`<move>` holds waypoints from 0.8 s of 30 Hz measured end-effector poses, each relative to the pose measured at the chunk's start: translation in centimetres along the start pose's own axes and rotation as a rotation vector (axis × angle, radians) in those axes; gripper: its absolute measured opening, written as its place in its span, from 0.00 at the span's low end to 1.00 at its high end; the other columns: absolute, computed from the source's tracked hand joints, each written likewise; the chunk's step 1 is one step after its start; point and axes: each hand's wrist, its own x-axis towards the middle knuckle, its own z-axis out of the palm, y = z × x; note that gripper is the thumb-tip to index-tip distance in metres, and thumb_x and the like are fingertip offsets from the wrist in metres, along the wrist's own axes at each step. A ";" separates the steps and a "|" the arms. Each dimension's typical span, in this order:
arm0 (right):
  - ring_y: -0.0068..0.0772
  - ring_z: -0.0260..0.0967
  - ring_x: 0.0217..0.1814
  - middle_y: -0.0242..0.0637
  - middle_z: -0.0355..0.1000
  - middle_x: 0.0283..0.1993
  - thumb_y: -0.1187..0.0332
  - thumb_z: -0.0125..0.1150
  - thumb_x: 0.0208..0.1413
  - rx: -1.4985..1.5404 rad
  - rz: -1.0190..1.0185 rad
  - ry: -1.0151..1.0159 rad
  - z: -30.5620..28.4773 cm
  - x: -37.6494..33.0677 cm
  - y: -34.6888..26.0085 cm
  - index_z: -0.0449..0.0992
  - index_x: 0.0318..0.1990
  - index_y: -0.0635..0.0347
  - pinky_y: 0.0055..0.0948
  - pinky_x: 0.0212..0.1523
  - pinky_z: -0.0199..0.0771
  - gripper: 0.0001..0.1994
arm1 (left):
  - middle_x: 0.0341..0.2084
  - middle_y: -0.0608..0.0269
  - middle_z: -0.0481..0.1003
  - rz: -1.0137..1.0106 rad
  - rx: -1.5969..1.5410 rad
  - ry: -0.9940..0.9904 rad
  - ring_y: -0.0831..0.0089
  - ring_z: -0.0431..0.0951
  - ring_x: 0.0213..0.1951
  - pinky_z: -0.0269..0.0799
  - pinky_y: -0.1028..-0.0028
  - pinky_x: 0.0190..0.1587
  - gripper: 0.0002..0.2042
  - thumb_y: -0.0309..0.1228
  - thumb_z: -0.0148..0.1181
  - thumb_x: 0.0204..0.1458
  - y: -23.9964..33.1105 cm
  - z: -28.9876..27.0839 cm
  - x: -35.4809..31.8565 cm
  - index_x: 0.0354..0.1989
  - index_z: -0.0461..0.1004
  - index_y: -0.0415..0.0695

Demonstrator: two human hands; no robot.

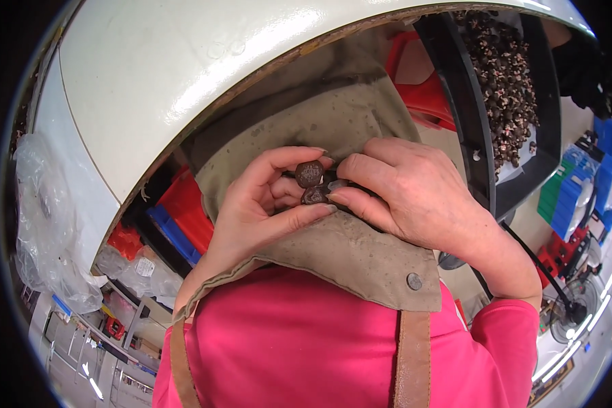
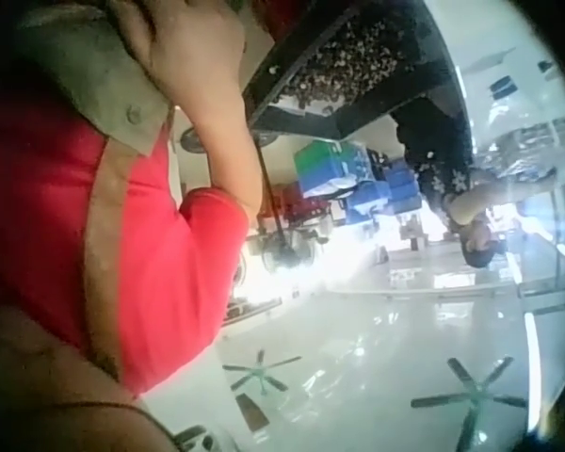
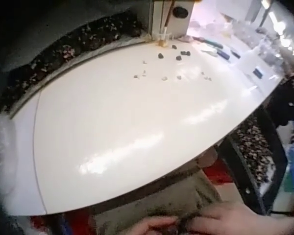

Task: Assembling small toy figurines by attaching heads to bodies and applying glue from a bottle.

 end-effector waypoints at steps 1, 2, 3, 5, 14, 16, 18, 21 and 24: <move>0.43 0.65 0.27 0.39 0.63 0.26 0.64 0.60 0.49 -0.020 0.000 0.008 0.1 0.0 0.0 0.72 0.34 0.58 0.36 0.26 0.64 0.09 | 0.30 0.63 0.76 0.009 -0.001 0.010 0.83 0.76 0.33 0.69 0.83 0.35 0.23 0.23 0.63 0.48 0.0 0.0 0.0 0.53 0.63 0.42; 0.43 0.65 0.27 0.39 0.63 0.26 0.64 0.61 0.48 -0.040 0.000 0.015 0.1 0.0 -0.1 0.72 0.34 0.58 0.36 0.26 0.64 0.09 | 0.30 0.63 0.76 0.009 -0.002 0.010 0.83 0.76 0.33 0.69 0.83 0.35 0.23 0.23 0.63 0.48 0.0 0.0 0.0 0.53 0.63 0.42; 0.43 0.65 0.27 0.39 0.63 0.26 0.64 0.61 0.48 -0.040 0.001 0.014 0.1 -0.1 -0.1 0.72 0.34 0.58 0.36 0.26 0.64 0.09 | 0.31 0.63 0.76 0.008 -0.011 0.005 0.83 0.76 0.33 0.69 0.82 0.36 0.23 0.23 0.63 0.48 -0.1 0.0 0.0 0.53 0.63 0.41; 0.44 0.65 0.28 0.39 0.63 0.26 0.64 0.61 0.48 -0.043 0.023 0.037 0.2 -0.1 -0.2 0.72 0.34 0.58 0.36 0.27 0.64 0.10 | 0.33 0.63 0.75 0.007 -0.021 0.001 0.83 0.76 0.34 0.70 0.82 0.36 0.23 0.23 0.62 0.48 -0.1 0.0 0.0 0.53 0.63 0.41; 0.44 0.65 0.28 0.39 0.64 0.27 0.65 0.59 0.51 0.139 0.039 0.042 0.7 -0.4 0.1 0.72 0.36 0.59 0.35 0.28 0.64 0.09 | 0.41 0.62 0.71 -0.021 -0.085 0.020 0.82 0.76 0.36 0.71 0.83 0.37 0.23 0.21 0.62 0.48 0.2 0.3 -0.1 0.54 0.62 0.40; 0.44 0.65 0.28 0.39 0.64 0.27 0.64 0.58 0.52 0.124 0.038 0.033 0.5 -0.3 0.1 0.72 0.36 0.59 0.35 0.28 0.64 0.09 | 0.41 0.62 0.71 -0.020 -0.113 0.004 0.82 0.76 0.36 0.71 0.83 0.37 0.23 0.21 0.62 0.49 0.1 0.2 0.0 0.54 0.62 0.40; 0.44 0.65 0.28 0.39 0.64 0.27 0.64 0.56 0.52 0.114 0.033 0.020 0.3 -0.3 0.0 0.72 0.36 0.59 0.35 0.27 0.65 0.09 | 0.41 0.62 0.71 -0.014 -0.096 0.012 0.82 0.76 0.36 0.71 0.83 0.37 0.23 0.21 0.62 0.48 0.1 0.2 -0.1 0.54 0.62 0.40; 0.44 0.66 0.27 0.39 0.65 0.27 0.63 0.55 0.53 0.064 0.012 -0.004 0.2 -0.2 0.0 0.72 0.36 0.58 0.36 0.27 0.65 0.09 | 0.45 0.60 0.69 -0.046 -0.091 0.007 0.81 0.75 0.38 0.71 0.81 0.41 0.24 0.18 0.61 0.48 0.6 0.1 -0.1 0.54 0.62 0.40; 0.44 0.67 0.27 0.38 0.66 0.27 0.63 0.55 0.54 0.067 0.014 -0.017 -0.1 -0.2 0.0 0.72 0.36 0.58 0.36 0.26 0.66 0.08 | 0.49 0.59 0.68 -0.086 -0.102 0.002 0.80 0.74 0.41 0.71 0.79 0.46 0.24 0.15 0.59 0.47 0.7 0.1 -0.1 0.54 0.62 0.39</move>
